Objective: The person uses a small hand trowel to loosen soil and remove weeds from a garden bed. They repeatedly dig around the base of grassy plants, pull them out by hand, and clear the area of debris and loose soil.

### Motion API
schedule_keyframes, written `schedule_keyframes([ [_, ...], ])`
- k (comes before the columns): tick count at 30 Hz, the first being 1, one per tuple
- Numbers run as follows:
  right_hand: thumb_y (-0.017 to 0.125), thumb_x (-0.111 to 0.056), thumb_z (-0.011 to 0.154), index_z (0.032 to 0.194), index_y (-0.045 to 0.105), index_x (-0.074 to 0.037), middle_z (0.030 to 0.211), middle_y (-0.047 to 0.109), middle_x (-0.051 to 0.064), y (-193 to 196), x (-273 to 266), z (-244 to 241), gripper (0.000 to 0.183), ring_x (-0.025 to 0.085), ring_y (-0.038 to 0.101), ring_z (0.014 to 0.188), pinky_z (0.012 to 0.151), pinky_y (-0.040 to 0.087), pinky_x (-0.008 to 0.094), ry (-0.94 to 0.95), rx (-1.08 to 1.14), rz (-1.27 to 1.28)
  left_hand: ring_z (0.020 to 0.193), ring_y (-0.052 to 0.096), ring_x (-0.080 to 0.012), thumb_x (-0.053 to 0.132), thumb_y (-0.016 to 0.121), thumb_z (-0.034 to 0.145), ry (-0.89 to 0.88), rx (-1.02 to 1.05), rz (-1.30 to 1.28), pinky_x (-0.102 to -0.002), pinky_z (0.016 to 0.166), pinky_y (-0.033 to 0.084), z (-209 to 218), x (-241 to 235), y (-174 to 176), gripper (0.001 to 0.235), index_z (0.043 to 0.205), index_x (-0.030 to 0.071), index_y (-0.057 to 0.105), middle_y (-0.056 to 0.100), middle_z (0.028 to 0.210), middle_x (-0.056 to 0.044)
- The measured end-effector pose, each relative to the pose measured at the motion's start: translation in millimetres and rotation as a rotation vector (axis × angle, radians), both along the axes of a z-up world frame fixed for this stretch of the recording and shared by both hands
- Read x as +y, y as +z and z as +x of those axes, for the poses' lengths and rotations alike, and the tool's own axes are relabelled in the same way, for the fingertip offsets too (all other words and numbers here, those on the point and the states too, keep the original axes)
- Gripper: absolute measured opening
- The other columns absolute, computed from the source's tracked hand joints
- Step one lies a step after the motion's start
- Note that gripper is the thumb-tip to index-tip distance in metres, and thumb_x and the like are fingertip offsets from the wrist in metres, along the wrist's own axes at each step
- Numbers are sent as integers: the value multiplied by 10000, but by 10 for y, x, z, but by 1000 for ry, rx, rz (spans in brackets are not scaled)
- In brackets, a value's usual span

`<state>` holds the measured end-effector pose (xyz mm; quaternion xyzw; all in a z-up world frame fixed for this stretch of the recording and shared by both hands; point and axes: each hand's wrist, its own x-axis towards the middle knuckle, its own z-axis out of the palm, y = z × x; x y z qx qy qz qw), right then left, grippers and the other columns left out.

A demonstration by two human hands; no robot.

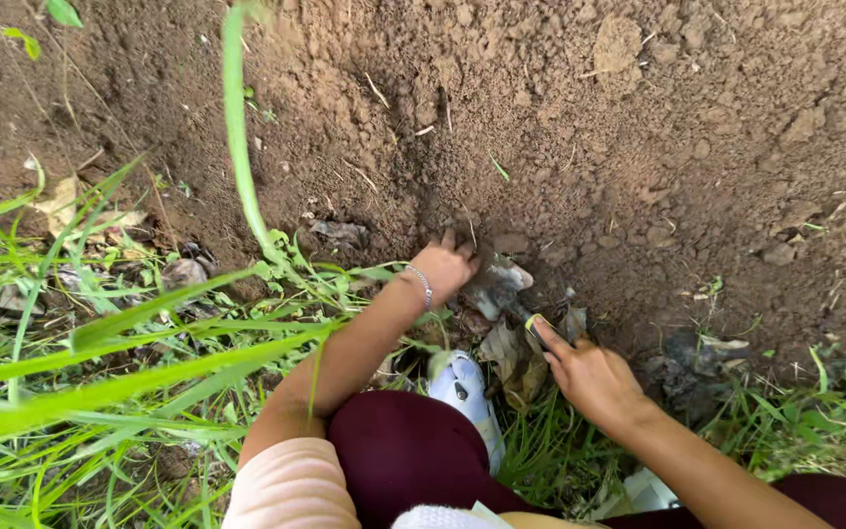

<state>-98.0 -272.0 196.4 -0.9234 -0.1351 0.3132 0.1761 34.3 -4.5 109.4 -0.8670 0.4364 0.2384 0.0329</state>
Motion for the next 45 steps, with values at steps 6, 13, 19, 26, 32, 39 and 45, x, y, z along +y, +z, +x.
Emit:
schedule_keyframes([
  [6, 581, -307, 969, 1532, 388, -368, 826, 663, 178, -819, -214, -105, 598, 380, 673, 613, 570, 582, 478, 22, -215, 25, 1417, 402, -430, 204, 616, 791, -97, -36, 52, -563, 1077, 410, 17, 158, -60, 540, 1329, 225, 653, 505, 1500, -56],
  [13, 602, -299, 968, 1521, 448, -361, 787, 621, 140, -941, -258, -151, 577, 325, 636, 554, 508, 552, 435, 36, -447, 43, 1431, 404, -333, 234, 609, 920, -112, -170, -15, -622, 1102, 363, -15, 221, -36, 406, 1314, 264, 699, 579, 1445, 1],
  [19, 611, -307, 1018, 1573, 479, -280, 747, 619, 126, -490, 12, -7, 571, 292, 624, 571, 557, 539, 443, -292, -547, 318, 1430, 371, -283, 127, 721, 797, -43, -416, 42, -643, 1134, 323, 393, -30, 707, 565, 1328, 303, 646, 577, 1429, 35],
  [26, 564, -195, 970, 1519, 498, -292, 632, 576, -13, 800, -380, 1048, 561, 62, 424, 403, 349, 366, 240, -1061, 658, 1287, 1293, 589, -300, 25, 775, 815, 471, -628, -698, -500, 1072, 482, 1526, -282, 1308, 607, 1393, 163, 652, 662, 1374, -72],
  [32, 626, -167, 955, 1527, 525, -348, 626, 504, -28, 1044, -425, 772, 609, 78, 406, 439, 391, 338, 280, -847, 269, 839, 917, 786, -272, 116, 834, 833, 1075, -483, -1160, -354, 833, 610, 1717, 380, 928, 327, 1142, 38, 759, 792, 1043, -165],
  [39, 731, -373, 903, 1408, 589, -420, 597, 648, 156, 970, -416, 687, 527, 270, 624, 502, 594, 543, 430, -340, -61, 159, 905, 704, -359, 416, 957, 629, 931, -644, -589, -437, 854, 554, 1731, 766, 656, 666, 1114, 4, 764, 745, 985, -226],
  [45, 657, -260, 946, 1469, 553, -266, 800, 723, 190, -225, 466, 678, 534, 364, 698, 617, 615, 583, 490, -191, -252, 218, 1058, 661, -336, 13, 743, 860, 670, -717, -261, -417, 950, 550, 1799, 646, 243, 143, 965, 105, 774, 734, 1014, -138],
])
